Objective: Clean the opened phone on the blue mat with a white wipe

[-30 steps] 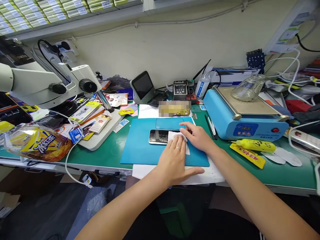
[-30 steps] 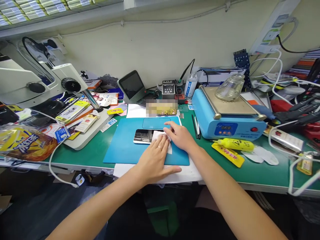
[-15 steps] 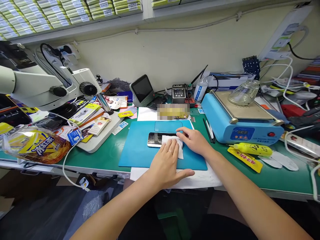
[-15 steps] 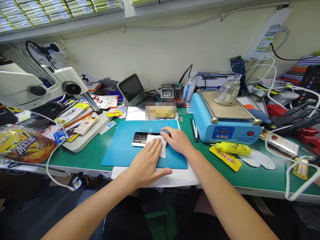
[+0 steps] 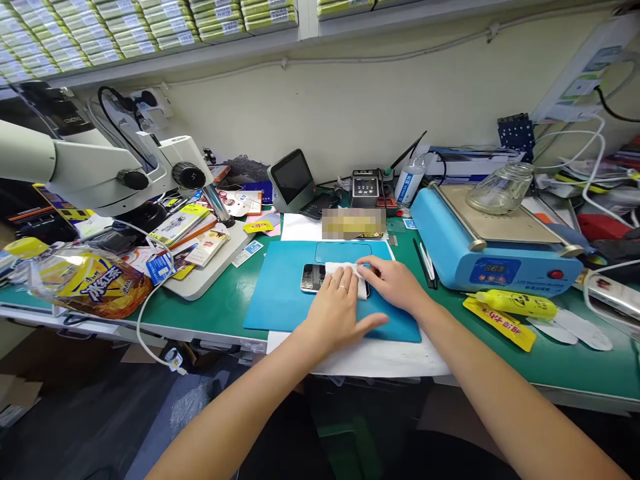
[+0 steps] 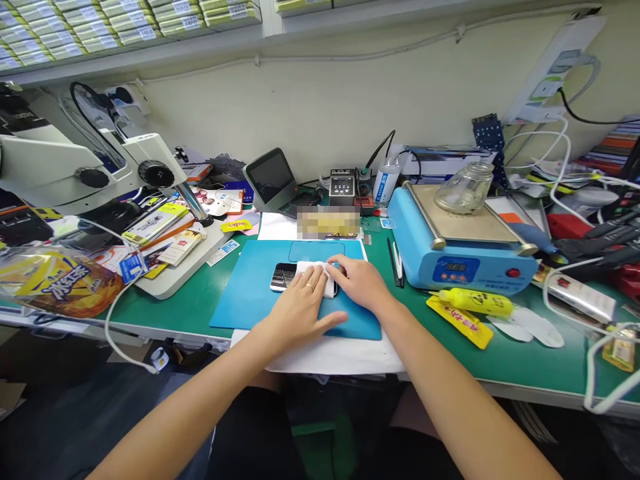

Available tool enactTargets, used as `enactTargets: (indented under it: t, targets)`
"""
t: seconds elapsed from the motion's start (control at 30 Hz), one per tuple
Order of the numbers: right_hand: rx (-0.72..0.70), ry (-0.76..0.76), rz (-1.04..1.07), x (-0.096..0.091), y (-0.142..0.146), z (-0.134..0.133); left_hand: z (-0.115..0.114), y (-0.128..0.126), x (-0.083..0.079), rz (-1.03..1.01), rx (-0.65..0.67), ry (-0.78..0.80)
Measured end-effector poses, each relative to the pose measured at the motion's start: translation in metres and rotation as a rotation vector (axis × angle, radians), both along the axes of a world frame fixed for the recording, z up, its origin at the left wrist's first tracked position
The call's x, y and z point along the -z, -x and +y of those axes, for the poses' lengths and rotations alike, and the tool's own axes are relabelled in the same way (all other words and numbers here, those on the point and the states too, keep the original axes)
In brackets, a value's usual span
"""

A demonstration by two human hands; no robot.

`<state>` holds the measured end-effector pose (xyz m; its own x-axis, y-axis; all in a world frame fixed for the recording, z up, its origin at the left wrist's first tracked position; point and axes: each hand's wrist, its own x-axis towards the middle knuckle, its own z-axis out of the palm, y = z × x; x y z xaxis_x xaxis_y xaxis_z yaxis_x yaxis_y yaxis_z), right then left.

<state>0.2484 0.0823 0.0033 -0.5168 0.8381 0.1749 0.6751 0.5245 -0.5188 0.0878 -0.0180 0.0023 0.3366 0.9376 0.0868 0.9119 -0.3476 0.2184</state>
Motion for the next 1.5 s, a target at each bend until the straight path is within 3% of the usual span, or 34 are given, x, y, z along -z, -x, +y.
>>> enactTargets:
  t: [0.1,0.23,0.5,0.63,0.77,0.83,1.13,1.27,1.4,1.5]
  targets:
    - [-0.014,0.000,0.028,0.001,-0.001,0.000,0.009,-0.005,-0.002,0.009,-0.007,0.006]
    - [-0.030,0.006,0.080,0.002,-0.003,0.000,-0.006,-0.002,0.003,0.001,0.044,-0.009]
    - [-0.009,0.014,0.060,0.000,-0.003,-0.001,-0.004,0.055,0.000,0.025,-0.095,0.011]
    - [-0.021,0.007,0.046,0.001,-0.002,0.000,-0.009,0.036,0.001,-0.007,-0.073,0.028]
    - [-0.035,0.019,0.059,0.001,-0.002,0.001,-0.003,-0.003,-0.003,-0.057,0.091,0.055]
    - [-0.034,0.020,0.083,0.000,-0.002,0.002,0.003,-0.009,-0.005,-0.058,0.137,0.045]
    - [-0.023,0.017,0.055,-0.003,-0.002,0.000,-0.012,0.068,-0.001,0.023,-0.036,0.038]
    - [0.001,0.043,0.053,-0.002,-0.003,0.000,0.004,0.042,-0.001,0.008,-0.041,0.053]
    - [0.003,0.036,0.087,0.000,-0.005,0.001,0.013,0.000,-0.003,-0.013,0.069,0.052]
    - [-0.007,0.036,0.101,0.000,-0.005,0.002,0.001,0.004,-0.004,-0.029,0.128,0.054]
